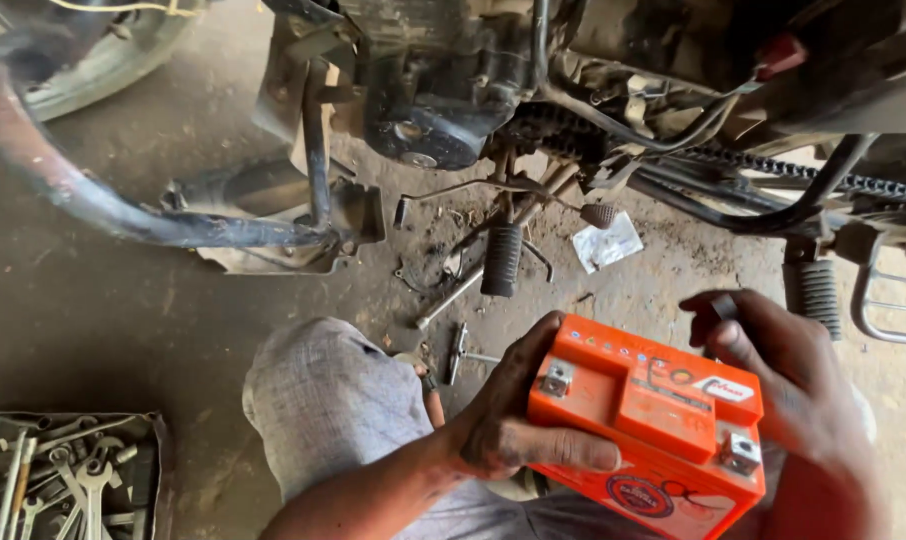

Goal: The person sits on the ground beside a motorcycle and works on an orange battery, scraping or cleaning its terminals with a thin rod. They then lift the battery into the motorcycle's battery compartment, position it, and use a T-handle wrench to tighten the battery mounting hardware.

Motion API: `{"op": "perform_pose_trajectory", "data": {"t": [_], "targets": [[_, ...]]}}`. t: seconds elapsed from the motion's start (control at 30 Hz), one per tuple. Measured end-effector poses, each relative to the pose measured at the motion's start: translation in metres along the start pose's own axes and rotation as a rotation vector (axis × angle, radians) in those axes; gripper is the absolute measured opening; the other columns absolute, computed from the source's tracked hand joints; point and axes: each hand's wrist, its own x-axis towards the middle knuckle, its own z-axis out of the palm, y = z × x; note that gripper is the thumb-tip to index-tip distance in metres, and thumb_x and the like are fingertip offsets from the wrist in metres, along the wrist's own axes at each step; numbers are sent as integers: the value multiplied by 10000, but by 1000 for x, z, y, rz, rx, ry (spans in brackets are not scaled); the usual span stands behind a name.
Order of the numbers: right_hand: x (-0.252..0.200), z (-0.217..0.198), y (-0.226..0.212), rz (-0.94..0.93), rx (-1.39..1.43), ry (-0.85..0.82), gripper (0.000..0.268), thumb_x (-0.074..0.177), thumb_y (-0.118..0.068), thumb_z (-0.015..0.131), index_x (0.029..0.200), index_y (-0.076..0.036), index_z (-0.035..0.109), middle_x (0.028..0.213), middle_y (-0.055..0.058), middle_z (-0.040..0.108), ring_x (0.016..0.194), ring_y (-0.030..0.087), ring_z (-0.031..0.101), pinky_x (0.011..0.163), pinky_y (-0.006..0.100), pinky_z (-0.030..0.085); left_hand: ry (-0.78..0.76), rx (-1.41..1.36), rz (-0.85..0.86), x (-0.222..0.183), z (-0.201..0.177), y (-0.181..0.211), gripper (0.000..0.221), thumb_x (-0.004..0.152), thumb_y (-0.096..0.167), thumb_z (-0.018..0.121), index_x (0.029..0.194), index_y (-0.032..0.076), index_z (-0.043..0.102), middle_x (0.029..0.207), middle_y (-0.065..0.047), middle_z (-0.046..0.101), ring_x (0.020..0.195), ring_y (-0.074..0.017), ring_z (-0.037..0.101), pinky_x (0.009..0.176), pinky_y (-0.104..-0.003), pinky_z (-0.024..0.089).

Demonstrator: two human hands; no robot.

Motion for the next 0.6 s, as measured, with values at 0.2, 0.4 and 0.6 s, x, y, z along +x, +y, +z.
{"op": "perform_pose_trajectory", "data": {"t": [0.2,0.4,0.6], "targets": [[26,10,39,-92,233,-57,446,1035,-341,529,1246,30,661,1014,68,722,925,106,622,804,272,523,77,-127,-16,14,-14,5,735,777,163,912,1393,-4,546,1287,-111,673,1222,-221,628,1136,-377,509],[39,29,10,13,-61,95,355,968,-269,654,1179,13,694,898,92,732,810,107,643,718,280,522,159,204,120,14,-32,-2,730,713,169,926,1316,24,542,1221,-106,641,1141,-202,610,1093,-371,523],[35,31,20,-47,-122,235,239,968,-256,722,1058,-35,741,649,69,636,583,82,537,534,284,446,216,581,216,25,-34,14,739,674,158,906,1296,71,517,1183,-58,673,1086,-175,701,1006,-347,591]]}}
